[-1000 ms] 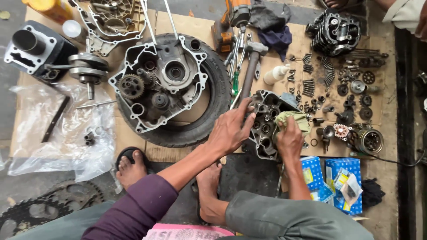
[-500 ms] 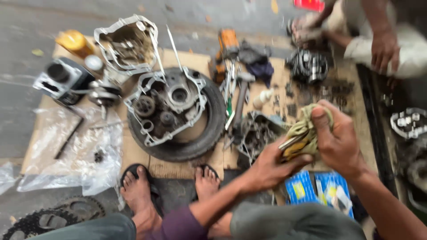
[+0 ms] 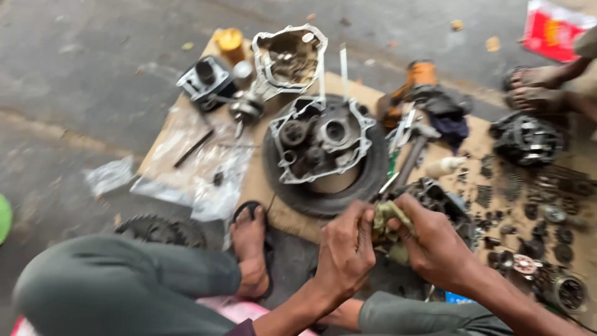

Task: The recorder is assembling and repairing internal components of a motorcycle engine on the floor of a workshop, assisted by another person.

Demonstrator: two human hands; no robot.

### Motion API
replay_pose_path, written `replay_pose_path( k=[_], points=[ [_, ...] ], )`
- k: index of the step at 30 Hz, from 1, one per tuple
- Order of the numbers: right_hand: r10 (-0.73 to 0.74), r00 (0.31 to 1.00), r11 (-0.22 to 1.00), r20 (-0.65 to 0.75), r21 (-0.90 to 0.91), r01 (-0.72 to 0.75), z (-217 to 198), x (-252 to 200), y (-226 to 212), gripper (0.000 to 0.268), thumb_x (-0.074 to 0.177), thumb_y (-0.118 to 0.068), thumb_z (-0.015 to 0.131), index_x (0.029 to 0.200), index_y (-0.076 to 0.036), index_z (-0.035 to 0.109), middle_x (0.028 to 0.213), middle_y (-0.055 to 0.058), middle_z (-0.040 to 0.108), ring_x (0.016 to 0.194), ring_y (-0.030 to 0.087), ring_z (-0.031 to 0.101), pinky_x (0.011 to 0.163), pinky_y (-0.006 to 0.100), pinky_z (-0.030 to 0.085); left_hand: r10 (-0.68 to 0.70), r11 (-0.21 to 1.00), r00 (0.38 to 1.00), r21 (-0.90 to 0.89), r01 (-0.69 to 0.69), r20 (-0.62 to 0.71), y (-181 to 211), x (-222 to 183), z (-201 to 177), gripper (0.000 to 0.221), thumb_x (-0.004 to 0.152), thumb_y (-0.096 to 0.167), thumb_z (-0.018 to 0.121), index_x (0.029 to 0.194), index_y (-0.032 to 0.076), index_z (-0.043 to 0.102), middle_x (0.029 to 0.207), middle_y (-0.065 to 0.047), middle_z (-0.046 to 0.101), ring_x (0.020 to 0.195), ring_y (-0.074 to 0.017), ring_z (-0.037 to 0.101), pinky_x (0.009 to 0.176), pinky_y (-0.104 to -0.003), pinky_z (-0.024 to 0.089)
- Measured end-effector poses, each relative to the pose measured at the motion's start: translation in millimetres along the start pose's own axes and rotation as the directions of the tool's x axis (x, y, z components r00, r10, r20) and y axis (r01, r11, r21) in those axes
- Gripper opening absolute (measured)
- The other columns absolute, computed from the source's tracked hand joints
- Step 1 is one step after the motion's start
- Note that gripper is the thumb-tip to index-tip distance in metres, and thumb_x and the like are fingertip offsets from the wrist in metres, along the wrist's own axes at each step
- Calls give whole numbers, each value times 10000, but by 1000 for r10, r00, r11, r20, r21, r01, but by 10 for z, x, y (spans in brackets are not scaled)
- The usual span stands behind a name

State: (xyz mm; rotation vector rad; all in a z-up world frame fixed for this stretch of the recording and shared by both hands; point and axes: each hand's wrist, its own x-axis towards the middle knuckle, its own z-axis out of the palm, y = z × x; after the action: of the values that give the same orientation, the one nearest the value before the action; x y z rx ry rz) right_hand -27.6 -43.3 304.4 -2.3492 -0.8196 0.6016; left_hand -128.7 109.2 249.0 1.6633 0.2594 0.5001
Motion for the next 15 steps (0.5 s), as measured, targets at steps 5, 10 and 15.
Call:
replay_pose_path(
  k=[5,10,15],
  points=[
    [-88,977,987,196,-112,111,569,28,155,158,881,-120,601,1015,-75,529,688,103,668,560,277,663,502,405,530,-197,952,972,261,158,129,-528,-417,-172,229,1115,240,525,1037,101,689,881,-229,730,792,-453,693,674,-519,508],
    [130,956,977,263,-196,-79,479,273,-272,162,1021,-272,592,1059,-115,603,552,137,621,460,276,590,455,458,468,141,963,987,220,-155,76,-626,-617,-154,291,976,52,616,1168,-163,584,1104,-434,605,760,-533,654,614,-540,535],
    [244,944,970,222,-51,-239,561,317,60,169,1041,-205,556,1021,-57,634,616,162,631,536,279,619,517,439,514,295,903,945,281,-324,143,-438,-453,-248,247,902,45,625,1081,-97,530,976,-314,608,886,-540,632,816,-576,546]
  ],
)
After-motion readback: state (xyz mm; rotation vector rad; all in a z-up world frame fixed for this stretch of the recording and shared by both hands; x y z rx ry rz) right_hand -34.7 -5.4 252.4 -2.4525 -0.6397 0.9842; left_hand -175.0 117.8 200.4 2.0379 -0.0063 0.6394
